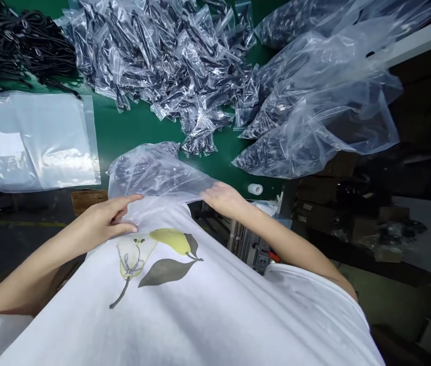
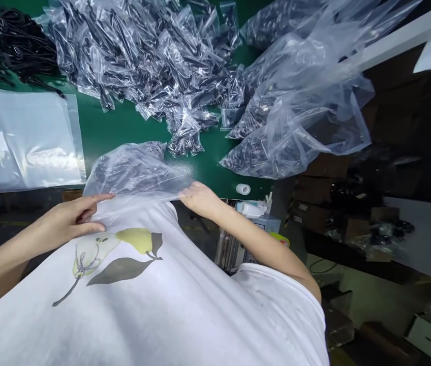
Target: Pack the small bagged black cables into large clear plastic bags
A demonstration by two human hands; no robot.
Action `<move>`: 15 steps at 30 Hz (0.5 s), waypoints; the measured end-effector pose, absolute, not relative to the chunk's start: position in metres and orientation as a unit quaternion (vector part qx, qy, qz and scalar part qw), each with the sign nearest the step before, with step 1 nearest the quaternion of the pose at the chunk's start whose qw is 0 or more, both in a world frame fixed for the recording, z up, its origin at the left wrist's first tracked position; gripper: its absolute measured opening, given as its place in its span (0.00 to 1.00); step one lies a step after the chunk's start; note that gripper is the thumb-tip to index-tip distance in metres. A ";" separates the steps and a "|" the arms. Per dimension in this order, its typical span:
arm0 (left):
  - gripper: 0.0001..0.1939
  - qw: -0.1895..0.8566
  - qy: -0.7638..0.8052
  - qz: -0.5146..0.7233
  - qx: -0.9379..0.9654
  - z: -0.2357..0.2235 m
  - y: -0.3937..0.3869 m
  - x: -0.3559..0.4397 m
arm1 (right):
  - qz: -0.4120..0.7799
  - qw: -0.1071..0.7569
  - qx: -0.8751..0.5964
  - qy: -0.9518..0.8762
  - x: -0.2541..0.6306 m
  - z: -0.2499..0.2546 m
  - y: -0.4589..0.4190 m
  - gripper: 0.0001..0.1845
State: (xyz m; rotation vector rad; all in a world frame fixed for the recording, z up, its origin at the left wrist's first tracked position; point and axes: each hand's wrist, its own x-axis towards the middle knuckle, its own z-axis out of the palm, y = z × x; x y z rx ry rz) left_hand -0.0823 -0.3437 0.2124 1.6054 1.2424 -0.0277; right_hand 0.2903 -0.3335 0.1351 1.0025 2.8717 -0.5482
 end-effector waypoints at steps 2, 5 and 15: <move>0.35 0.458 0.498 -0.072 0.733 0.209 -0.347 -0.083 | -0.156 -0.020 0.306 0.939 0.280 0.153 -0.334 0.20; 0.34 0.311 0.477 -0.065 0.819 0.193 -0.341 -0.067 | -0.154 -0.127 0.312 0.929 0.253 0.183 -0.331 0.16; 0.23 0.277 0.498 -0.025 0.821 0.163 -0.281 -0.100 | -0.091 -0.137 0.538 0.827 0.230 0.198 -0.319 0.20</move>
